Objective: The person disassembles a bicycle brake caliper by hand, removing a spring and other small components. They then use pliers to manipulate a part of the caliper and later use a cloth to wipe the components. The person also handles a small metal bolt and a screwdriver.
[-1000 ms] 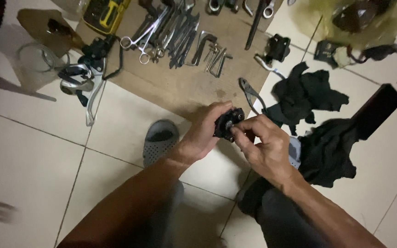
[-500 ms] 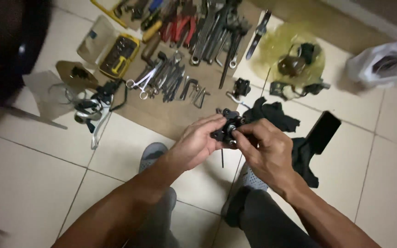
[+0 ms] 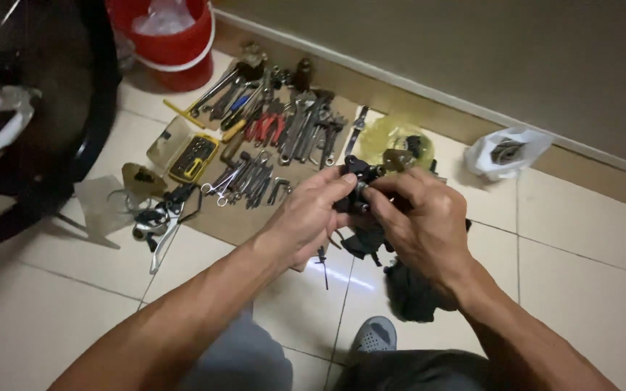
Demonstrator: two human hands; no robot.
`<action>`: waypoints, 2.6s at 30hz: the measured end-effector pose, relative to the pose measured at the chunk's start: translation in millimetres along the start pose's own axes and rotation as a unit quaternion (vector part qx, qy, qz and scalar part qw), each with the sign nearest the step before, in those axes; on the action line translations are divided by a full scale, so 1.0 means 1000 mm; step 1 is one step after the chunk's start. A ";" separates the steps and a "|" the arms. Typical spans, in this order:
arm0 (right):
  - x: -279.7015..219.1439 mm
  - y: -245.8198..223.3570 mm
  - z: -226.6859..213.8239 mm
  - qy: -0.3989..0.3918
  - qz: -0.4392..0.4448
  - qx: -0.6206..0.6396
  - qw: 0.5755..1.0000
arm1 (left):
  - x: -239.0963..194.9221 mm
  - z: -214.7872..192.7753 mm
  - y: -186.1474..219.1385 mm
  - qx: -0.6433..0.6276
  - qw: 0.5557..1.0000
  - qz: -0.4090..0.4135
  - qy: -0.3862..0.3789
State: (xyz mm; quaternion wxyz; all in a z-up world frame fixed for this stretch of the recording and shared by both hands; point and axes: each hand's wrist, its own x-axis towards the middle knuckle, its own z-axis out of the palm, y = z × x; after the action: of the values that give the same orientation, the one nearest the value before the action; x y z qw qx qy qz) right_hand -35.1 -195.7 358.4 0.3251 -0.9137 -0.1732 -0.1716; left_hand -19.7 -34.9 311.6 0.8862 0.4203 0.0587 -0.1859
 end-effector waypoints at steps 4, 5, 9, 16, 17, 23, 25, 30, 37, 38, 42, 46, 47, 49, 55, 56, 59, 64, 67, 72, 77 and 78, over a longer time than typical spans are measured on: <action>-0.004 -0.023 -0.029 -0.004 0.050 0.022 0.998 | -0.022 0.036 0.009 0.031 0.998 0.015 0.049; -0.006 -0.027 -0.031 0.002 0.058 0.022 0.998 | -0.028 0.041 0.009 0.033 0.997 0.018 0.063; -0.013 -0.039 -0.043 0.005 0.129 0.061 0.990 | -0.040 0.058 0.006 0.054 0.993 0.027 0.097; -0.026 -0.030 -0.030 0.033 0.170 0.073 0.982 | -0.039 0.041 -0.015 0.067 0.996 0.033 0.048; -0.026 -0.028 -0.029 0.035 0.155 0.074 0.985 | -0.038 0.038 -0.020 0.042 0.998 0.025 0.045; -0.025 -0.033 -0.019 0.040 0.126 0.076 0.988 | -0.038 0.016 -0.022 -0.005 0.999 0.023 0.048; -0.022 -0.035 -0.015 0.040 0.113 0.080 0.990 | -0.037 0.012 -0.019 -0.007 0.999 0.034 0.040; -0.017 -0.036 -0.006 0.021 0.112 0.098 0.989 | -0.032 0.001 -0.018 -0.041 0.996 0.069 0.035; -0.024 -0.036 -0.003 0.044 0.084 0.117 0.989 | -0.041 -0.003 -0.011 -0.045 0.995 0.088 0.018; -0.025 -0.037 -0.003 0.040 0.089 0.124 0.988 | -0.041 -0.004 -0.011 -0.057 0.994 0.088 0.016; -0.027 -0.043 -0.007 0.036 0.090 0.127 0.987 | -0.039 -0.007 -0.016 -0.062 0.995 0.080 0.013; -0.030 -0.044 -0.007 0.047 0.084 0.125 0.987 | -0.047 -0.007 -0.010 -0.062 0.995 0.077 0.009; -0.031 -0.044 -0.007 0.049 0.078 0.120 0.988 | -0.049 -0.007 -0.008 -0.061 0.995 0.076 0.007; -0.032 -0.044 -0.008 0.054 0.072 0.116 0.989 | -0.051 -0.004 -0.006 -0.057 0.996 0.075 0.005; -0.036 -0.043 -0.006 0.072 0.041 0.139 0.987 | -0.055 -0.002 -0.009 -0.037 0.995 0.088 0.025; -0.036 -0.043 -0.005 0.076 0.037 0.136 0.987 | -0.055 -0.002 -0.008 -0.036 0.995 0.086 0.024; -0.036 -0.041 -0.003 0.079 0.033 0.141 0.986 | -0.057 -0.003 -0.008 -0.033 0.996 0.083 0.024; -0.036 -0.042 -0.006 0.068 0.045 0.151 0.985 | -0.058 -0.002 -0.007 -0.034 0.995 0.088 0.023; -0.035 -0.043 -0.009 0.059 0.045 0.149 0.986 | -0.059 0.000 -0.008 -0.015 0.995 0.098 0.022; -0.035 -0.041 -0.008 0.058 0.045 0.159 0.984 | -0.063 0.003 -0.009 0.027 0.991 0.125 0.034; -0.036 -0.043 -0.005 0.046 0.093 0.189 0.976 | -0.064 0.004 -0.007 0.014 0.992 0.120 0.033; -0.036 -0.042 -0.005 0.038 0.108 0.202 0.973 | -0.063 0.002 -0.006 0.001 0.993 0.116 0.035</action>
State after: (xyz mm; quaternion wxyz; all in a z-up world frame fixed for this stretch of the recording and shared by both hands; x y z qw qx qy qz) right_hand -86.0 -175.6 369.0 0.5260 -0.8353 -0.0917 -0.1311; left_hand -80.8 -22.7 324.9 0.8989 0.4310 0.0400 -0.0670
